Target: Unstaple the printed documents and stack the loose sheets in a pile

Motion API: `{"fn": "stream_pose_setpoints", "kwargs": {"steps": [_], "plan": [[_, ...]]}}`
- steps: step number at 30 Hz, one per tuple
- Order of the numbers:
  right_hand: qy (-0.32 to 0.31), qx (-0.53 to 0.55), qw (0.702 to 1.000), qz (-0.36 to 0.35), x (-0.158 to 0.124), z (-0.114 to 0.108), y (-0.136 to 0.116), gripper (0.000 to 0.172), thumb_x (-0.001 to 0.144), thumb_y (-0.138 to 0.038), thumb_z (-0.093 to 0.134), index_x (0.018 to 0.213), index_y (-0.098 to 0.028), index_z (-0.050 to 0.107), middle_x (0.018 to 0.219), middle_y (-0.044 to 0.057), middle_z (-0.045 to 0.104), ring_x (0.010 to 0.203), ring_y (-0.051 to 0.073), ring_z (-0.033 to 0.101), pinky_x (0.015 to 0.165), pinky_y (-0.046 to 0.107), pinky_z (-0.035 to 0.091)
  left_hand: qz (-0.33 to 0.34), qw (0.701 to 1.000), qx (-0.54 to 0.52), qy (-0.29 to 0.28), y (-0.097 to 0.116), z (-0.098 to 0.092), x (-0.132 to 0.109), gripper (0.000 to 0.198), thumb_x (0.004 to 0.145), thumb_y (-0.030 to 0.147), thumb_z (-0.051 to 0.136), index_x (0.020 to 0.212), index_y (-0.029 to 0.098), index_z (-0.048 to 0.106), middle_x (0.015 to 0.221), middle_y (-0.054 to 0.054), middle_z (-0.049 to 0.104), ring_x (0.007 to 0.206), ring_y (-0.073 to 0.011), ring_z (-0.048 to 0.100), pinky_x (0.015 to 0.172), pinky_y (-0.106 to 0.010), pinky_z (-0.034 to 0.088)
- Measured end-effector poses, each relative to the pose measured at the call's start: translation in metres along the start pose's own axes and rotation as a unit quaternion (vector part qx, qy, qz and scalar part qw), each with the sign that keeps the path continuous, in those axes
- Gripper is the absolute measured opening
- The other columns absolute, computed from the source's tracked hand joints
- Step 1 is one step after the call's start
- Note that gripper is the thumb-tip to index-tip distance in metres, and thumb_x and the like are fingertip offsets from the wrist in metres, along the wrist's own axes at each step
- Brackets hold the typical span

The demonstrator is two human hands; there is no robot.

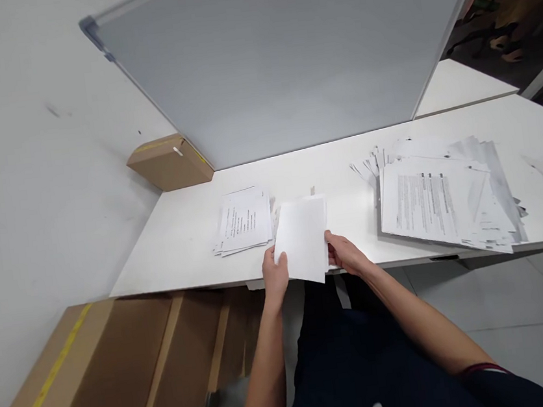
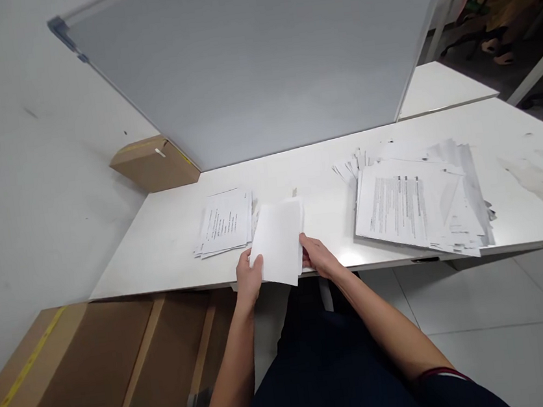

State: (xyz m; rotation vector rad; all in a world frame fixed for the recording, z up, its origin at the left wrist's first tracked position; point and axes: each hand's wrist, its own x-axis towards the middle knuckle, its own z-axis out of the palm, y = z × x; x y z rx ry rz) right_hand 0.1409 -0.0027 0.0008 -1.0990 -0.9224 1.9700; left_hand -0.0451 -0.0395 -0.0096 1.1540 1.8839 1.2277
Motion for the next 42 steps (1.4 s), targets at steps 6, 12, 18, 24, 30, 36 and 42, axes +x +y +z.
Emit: {"fn": "stream_pose_setpoints", "kwargs": {"steps": [6, 12, 18, 24, 30, 36, 42], "plan": [[0.025, -0.090, 0.993, -0.073, 0.002, 0.003, 0.009, 0.030, 0.072, -0.036, 0.056, 0.097, -0.020, 0.055, 0.074, 0.001, 0.062, 0.059, 0.014, 0.056, 0.049, 0.024, 0.045, 0.015, 0.998, 0.068, -0.010, 0.005, -0.004, -0.002, 0.037, 0.076, 0.033, 0.052, 0.110, 0.019, 0.049, 0.101, -0.010, 0.060, 0.090, -0.0203, 0.059, 0.075, -0.034, 0.047], [0.001, -0.221, 0.961, -0.166, -0.011, 0.004, -0.002, 0.026, 0.078, -0.034, 0.047, 0.094, -0.019, 0.060, 0.086, 0.003, 0.063, 0.081, 0.019, 0.057, 0.069, 0.030, 0.046, 0.026, 0.999, 0.002, -0.034, 0.021, -0.019, 0.012, 0.066, 0.068, 0.040, 0.063, 0.125, 0.017, 0.038, 0.116, -0.015, 0.053, 0.104, -0.0221, 0.053, 0.084, -0.036, 0.045], [-0.009, -0.295, 0.919, -0.260, -0.026, 0.004, -0.032, 0.024, 0.082, -0.034, 0.044, 0.092, -0.019, 0.060, 0.085, 0.002, 0.062, 0.081, 0.019, 0.055, 0.073, 0.030, 0.044, 0.072, 0.973, -0.202, -0.088, 0.041, -0.029, 0.019, 0.037, 0.061, 0.034, 0.070, 0.092, 0.015, 0.062, 0.089, -0.006, 0.068, 0.085, -0.0199, 0.062, 0.081, -0.036, 0.048], [0.021, -0.259, 0.924, -0.280, -0.017, -0.003, -0.033, 0.030, 0.080, -0.036, 0.049, 0.104, -0.020, 0.056, 0.097, 0.004, 0.062, 0.088, 0.019, 0.056, 0.079, 0.032, 0.043, 0.077, 0.971, -0.215, -0.077, 0.050, -0.022, 0.012, 0.032, 0.059, 0.031, 0.072, 0.086, 0.015, 0.067, 0.087, -0.005, 0.069, 0.083, -0.0201, 0.062, 0.079, -0.035, 0.049], [0.017, -0.225, 0.934, -0.276, -0.014, -0.002, -0.026, 0.033, 0.079, -0.037, 0.051, 0.106, -0.020, 0.056, 0.104, 0.006, 0.061, 0.100, 0.022, 0.054, 0.086, 0.036, 0.042, 0.088, 0.971, -0.211, -0.066, 0.044, -0.015, 0.007, 0.033, 0.065, 0.033, 0.068, 0.092, 0.015, 0.066, 0.089, -0.005, 0.069, 0.084, -0.0187, 0.062, 0.081, -0.033, 0.048], [0.026, -0.196, 0.939, -0.282, -0.009, 0.000, -0.023, 0.031, 0.079, -0.037, 0.052, 0.104, -0.020, 0.058, 0.104, 0.005, 0.063, 0.098, 0.022, 0.056, 0.085, 0.035, 0.043, 0.111, 0.974, -0.188, -0.060, 0.049, -0.014, 0.003, 0.038, 0.071, 0.040, 0.061, 0.096, 0.013, 0.065, 0.091, -0.007, 0.068, 0.091, -0.0216, 0.060, 0.085, -0.034, 0.046], [0.029, -0.192, 0.937, -0.289, -0.005, -0.001, -0.021, 0.033, 0.078, -0.037, 0.053, 0.106, -0.020, 0.055, 0.105, 0.006, 0.061, 0.099, 0.022, 0.055, 0.085, 0.037, 0.043, 0.119, 0.975, -0.167, -0.083, 0.053, -0.013, 0.002, 0.041, 0.073, 0.040, 0.058, 0.101, 0.011, 0.063, 0.097, -0.010, 0.066, 0.095, -0.0225, 0.059, 0.087, -0.035, 0.045]]}}
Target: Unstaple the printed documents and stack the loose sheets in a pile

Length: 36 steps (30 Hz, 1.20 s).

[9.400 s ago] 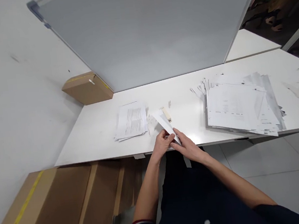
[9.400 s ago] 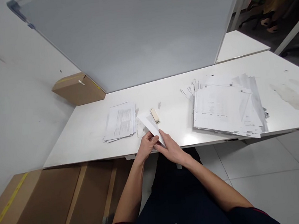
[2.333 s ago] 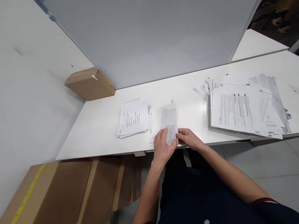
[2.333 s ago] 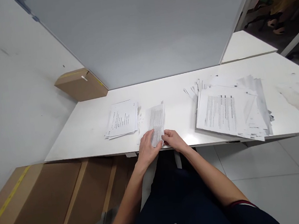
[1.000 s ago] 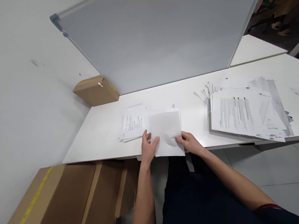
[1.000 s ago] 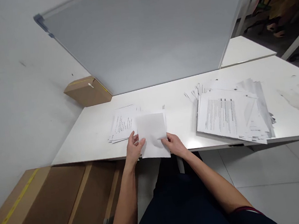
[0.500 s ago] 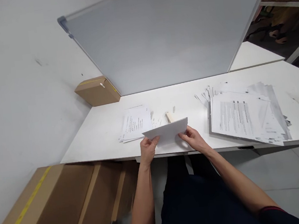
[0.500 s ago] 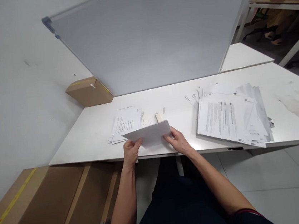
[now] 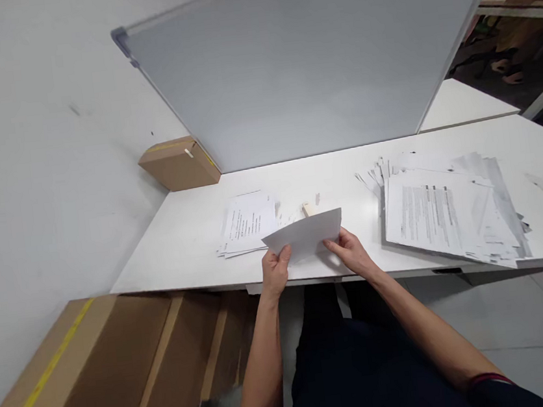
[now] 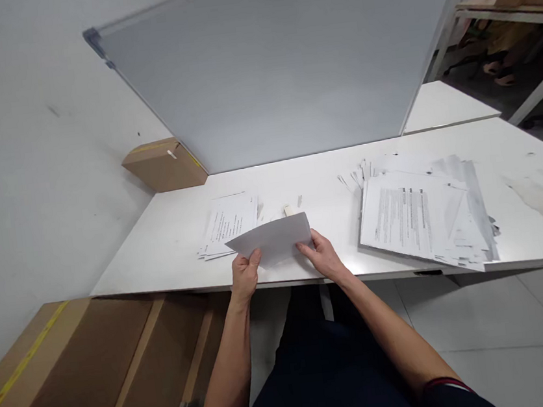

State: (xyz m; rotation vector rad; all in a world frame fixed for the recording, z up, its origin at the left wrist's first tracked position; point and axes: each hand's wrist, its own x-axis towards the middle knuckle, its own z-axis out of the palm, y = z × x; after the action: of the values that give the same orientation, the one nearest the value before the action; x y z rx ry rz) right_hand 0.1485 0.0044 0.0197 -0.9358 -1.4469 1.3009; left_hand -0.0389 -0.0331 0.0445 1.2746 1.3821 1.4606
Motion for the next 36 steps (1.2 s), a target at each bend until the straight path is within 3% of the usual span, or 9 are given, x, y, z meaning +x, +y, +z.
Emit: {"fn": "stream_pose_setpoints", "kwargs": {"steps": [4, 13, 27, 33, 36], "plan": [[0.012, -0.015, 1.000, -0.016, 0.001, 0.004, 0.001, 0.033, 0.079, -0.037, 0.052, 0.108, -0.021, 0.052, 0.107, 0.006, 0.060, 0.099, 0.021, 0.054, 0.083, 0.035, 0.043, 0.018, 1.000, 0.008, -0.015, 0.003, 0.004, -0.001, 0.041, 0.077, 0.040, 0.054, 0.104, 0.011, 0.061, 0.099, -0.010, 0.065, 0.100, -0.0225, 0.057, 0.090, -0.035, 0.042], [0.030, -0.082, 0.996, -0.022, -0.002, 0.009, 0.001, 0.032, 0.084, -0.037, 0.043, 0.110, -0.021, 0.051, 0.098, 0.005, 0.060, 0.095, 0.020, 0.054, 0.081, 0.032, 0.043, 0.030, 0.999, 0.033, 0.011, 0.008, 0.011, -0.003, 0.038, 0.082, 0.041, 0.046, 0.104, 0.014, 0.060, 0.102, -0.008, 0.064, 0.101, -0.0196, 0.055, 0.093, -0.034, 0.039], [0.035, -0.075, 0.996, -0.012, -0.003, 0.004, 0.005, 0.026, 0.081, -0.037, 0.048, 0.096, -0.019, 0.060, 0.088, 0.002, 0.063, 0.084, 0.018, 0.057, 0.077, 0.030, 0.044, 0.031, 0.996, 0.061, 0.062, 0.000, 0.011, -0.002, 0.037, 0.083, 0.043, 0.043, 0.100, 0.014, 0.060, 0.100, -0.008, 0.063, 0.101, -0.0202, 0.055, 0.092, -0.033, 0.039], [0.006, -0.061, 0.998, 0.005, -0.003, -0.003, -0.008, 0.025, 0.078, -0.038, 0.052, 0.094, -0.020, 0.058, 0.086, 0.002, 0.063, 0.080, 0.017, 0.057, 0.072, 0.028, 0.045, 0.008, 0.997, -0.010, 0.081, 0.003, 0.009, -0.002, 0.034, 0.079, 0.042, 0.050, 0.095, 0.015, 0.061, 0.094, -0.006, 0.065, 0.100, -0.0196, 0.056, 0.090, -0.030, 0.041], [-0.021, -0.019, 1.000, 0.009, -0.003, -0.010, -0.022, 0.028, 0.076, -0.038, 0.055, 0.097, -0.020, 0.056, 0.091, 0.003, 0.063, 0.084, 0.017, 0.057, 0.072, 0.028, 0.045, -0.045, 0.992, -0.107, 0.047, 0.004, 0.009, -0.001, 0.036, 0.078, 0.042, 0.053, 0.102, 0.016, 0.059, 0.096, -0.006, 0.066, 0.097, -0.0192, 0.058, 0.087, -0.031, 0.043]]}}
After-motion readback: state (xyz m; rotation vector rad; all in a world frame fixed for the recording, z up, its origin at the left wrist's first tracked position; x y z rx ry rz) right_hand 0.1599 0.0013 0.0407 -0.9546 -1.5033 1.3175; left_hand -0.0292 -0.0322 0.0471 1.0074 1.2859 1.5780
